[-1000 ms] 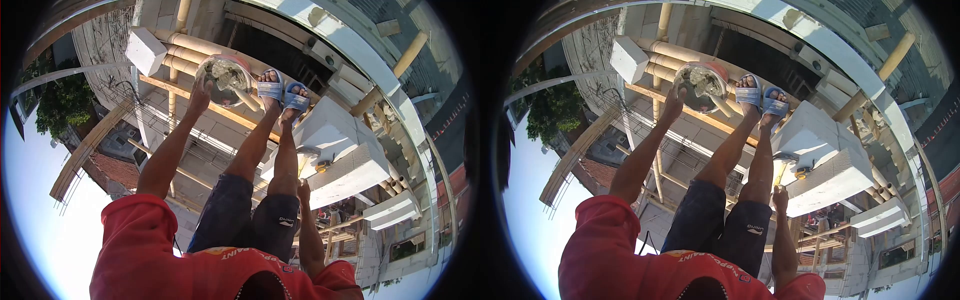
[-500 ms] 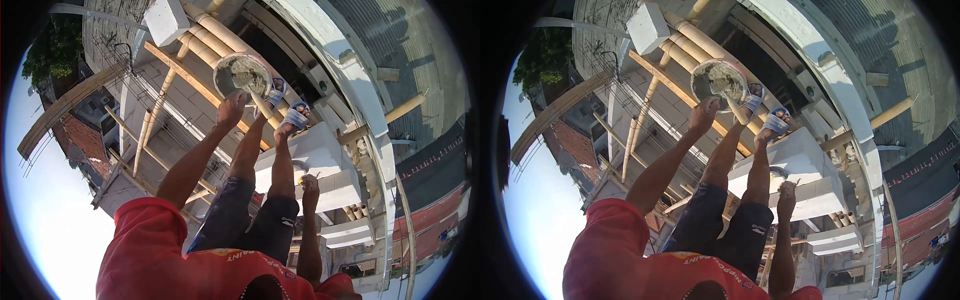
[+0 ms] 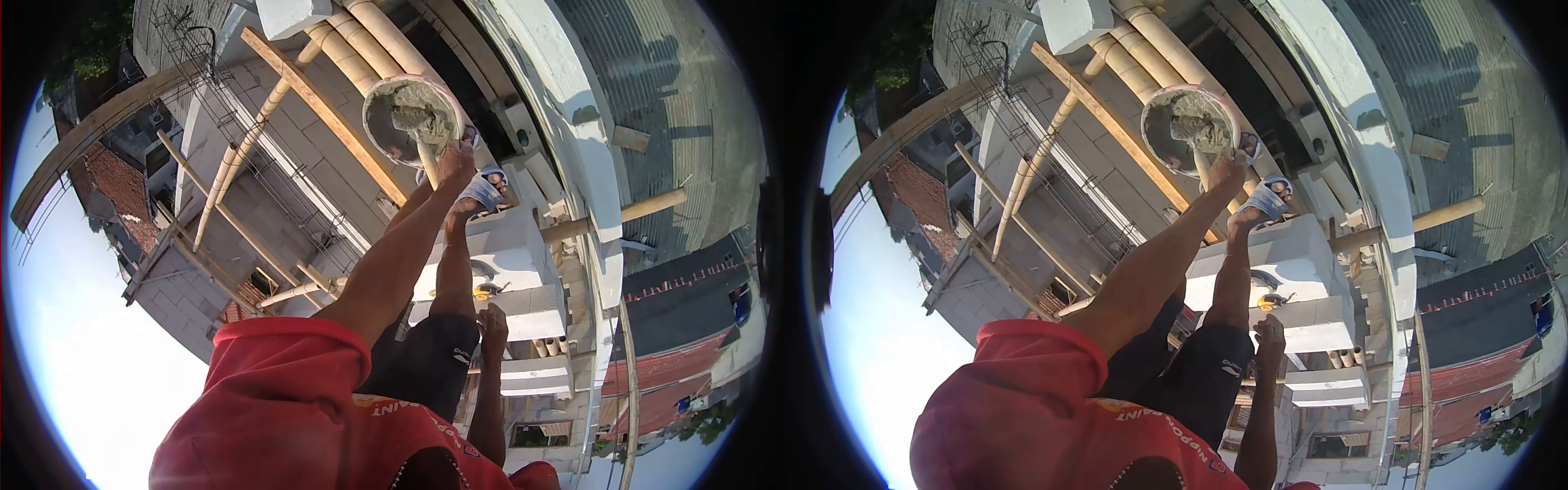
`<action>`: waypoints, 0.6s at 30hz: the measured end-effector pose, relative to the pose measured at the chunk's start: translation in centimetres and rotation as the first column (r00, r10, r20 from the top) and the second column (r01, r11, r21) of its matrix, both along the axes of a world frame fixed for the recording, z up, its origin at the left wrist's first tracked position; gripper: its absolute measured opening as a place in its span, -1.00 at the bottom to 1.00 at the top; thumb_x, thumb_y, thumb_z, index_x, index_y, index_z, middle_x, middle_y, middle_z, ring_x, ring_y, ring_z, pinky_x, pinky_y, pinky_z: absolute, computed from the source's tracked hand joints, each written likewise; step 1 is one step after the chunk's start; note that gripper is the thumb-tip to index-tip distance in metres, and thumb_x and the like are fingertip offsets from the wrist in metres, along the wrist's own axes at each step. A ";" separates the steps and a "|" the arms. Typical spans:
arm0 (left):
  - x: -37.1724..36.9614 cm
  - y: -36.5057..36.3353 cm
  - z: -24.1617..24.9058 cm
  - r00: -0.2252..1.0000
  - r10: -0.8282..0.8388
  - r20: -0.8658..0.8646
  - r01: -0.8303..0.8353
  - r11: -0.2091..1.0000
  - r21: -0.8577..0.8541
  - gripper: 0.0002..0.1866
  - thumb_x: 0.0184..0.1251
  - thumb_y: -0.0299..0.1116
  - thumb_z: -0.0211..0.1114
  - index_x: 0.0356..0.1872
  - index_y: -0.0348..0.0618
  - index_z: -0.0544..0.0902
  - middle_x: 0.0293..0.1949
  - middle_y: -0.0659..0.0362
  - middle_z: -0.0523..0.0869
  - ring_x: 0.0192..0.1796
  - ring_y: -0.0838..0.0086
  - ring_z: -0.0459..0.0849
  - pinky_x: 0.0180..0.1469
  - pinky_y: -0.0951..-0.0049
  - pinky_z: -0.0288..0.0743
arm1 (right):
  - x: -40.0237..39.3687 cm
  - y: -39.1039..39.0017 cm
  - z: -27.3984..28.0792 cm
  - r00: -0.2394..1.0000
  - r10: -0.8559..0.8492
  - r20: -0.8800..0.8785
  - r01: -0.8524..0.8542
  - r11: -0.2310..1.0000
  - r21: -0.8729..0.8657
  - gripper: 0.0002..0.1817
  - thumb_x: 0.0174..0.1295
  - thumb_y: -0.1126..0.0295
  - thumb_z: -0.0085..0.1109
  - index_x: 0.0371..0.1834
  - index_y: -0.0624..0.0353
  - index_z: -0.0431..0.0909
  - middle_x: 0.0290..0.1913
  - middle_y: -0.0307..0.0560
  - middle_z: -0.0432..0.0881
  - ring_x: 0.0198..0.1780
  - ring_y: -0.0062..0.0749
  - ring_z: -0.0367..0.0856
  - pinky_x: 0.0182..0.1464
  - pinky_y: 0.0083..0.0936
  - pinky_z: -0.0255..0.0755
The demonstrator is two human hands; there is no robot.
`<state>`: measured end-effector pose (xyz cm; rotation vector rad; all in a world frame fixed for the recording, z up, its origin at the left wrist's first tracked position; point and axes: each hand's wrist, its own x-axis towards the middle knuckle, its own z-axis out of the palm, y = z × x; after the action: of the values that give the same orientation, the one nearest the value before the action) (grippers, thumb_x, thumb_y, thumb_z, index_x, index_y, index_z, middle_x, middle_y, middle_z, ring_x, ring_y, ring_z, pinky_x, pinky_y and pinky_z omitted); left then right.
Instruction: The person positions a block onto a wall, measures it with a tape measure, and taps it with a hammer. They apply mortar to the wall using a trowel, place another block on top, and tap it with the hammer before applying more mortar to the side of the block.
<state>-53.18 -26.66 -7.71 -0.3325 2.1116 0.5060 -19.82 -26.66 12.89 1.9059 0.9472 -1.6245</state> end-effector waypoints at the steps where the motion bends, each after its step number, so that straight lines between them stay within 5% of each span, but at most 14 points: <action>1: -0.7 -0.6 1.3 0.999 0.051 0.018 -0.052 0.997 0.056 -0.44 0.47 0.09 0.02 0.16 -0.20 0.56 0.15 -0.26 0.65 0.26 -0.10 0.60 0.29 0.06 0.41 | 0.2 0.0 0.4 1.000 0.016 -0.001 -0.016 1.000 0.009 -0.50 0.53 0.10 -0.05 0.27 0.30 0.48 0.03 0.17 0.68 0.02 -0.11 0.75 -0.01 -0.24 0.62; 2: -0.9 -2.0 1.5 0.992 0.123 0.024 -0.126 0.980 0.156 -0.47 0.50 0.09 -0.01 0.08 -0.16 0.63 0.09 -0.20 0.68 0.20 -0.06 0.64 0.24 0.09 0.43 | 0.3 -0.1 0.9 0.999 0.033 -0.004 -0.033 0.999 0.016 -0.51 0.53 0.10 -0.05 0.26 0.31 0.49 0.03 0.18 0.68 0.00 -0.10 0.75 -0.01 -0.24 0.62; 7: -3.7 -6.8 4.6 0.970 -0.115 -0.213 0.143 0.983 0.119 -0.53 0.56 0.03 0.00 0.06 -0.18 0.60 -0.10 -0.18 0.74 0.02 -0.12 0.70 0.07 -0.02 0.52 | -0.8 -0.4 3.4 0.919 0.387 -0.069 -0.371 0.912 0.173 -0.54 0.53 0.18 -0.07 0.15 0.40 0.55 0.01 0.21 0.67 -0.03 -0.11 0.71 -0.01 -0.31 0.57; 10: -8.9 -6.1 10.6 0.985 -0.149 -0.085 0.147 0.989 -0.022 -0.56 0.56 0.00 0.02 0.04 -0.17 0.62 -0.06 -0.15 0.73 0.07 -0.10 0.68 0.09 -0.03 0.52 | -3.6 0.3 5.8 0.953 0.298 -0.048 -0.292 0.951 0.105 -0.53 0.54 0.17 -0.08 0.16 0.41 0.56 0.04 0.17 0.68 -0.01 -0.13 0.69 0.06 -0.28 0.52; 13: -10.5 -9.3 8.9 0.987 -0.126 -0.099 0.134 0.988 0.078 -0.53 0.52 0.00 0.06 0.02 -0.21 0.66 -0.17 -0.02 0.81 -0.05 0.21 0.80 0.07 0.23 0.58 | -3.3 0.1 6.0 0.962 0.270 -0.024 -0.268 0.960 0.079 -0.53 0.54 0.18 -0.07 0.20 0.40 0.55 0.05 0.16 0.68 0.04 -0.15 0.67 0.15 -0.27 0.49; 18: -13.9 -9.3 9.8 0.977 -0.208 -0.039 0.210 0.977 0.045 -0.56 0.52 -0.02 0.10 0.02 -0.21 0.68 -0.25 0.04 0.83 -0.11 0.30 0.82 0.01 0.31 0.60 | -0.5 0.4 6.0 0.974 0.226 0.003 -0.226 0.973 0.042 -0.53 0.54 0.17 -0.05 0.20 0.38 0.56 0.10 0.18 0.66 0.12 -0.10 0.64 0.19 -0.27 0.47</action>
<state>-67.07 -35.98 2.10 -0.0718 2.1330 0.4407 -20.36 -26.21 18.89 1.7510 1.1619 -1.4837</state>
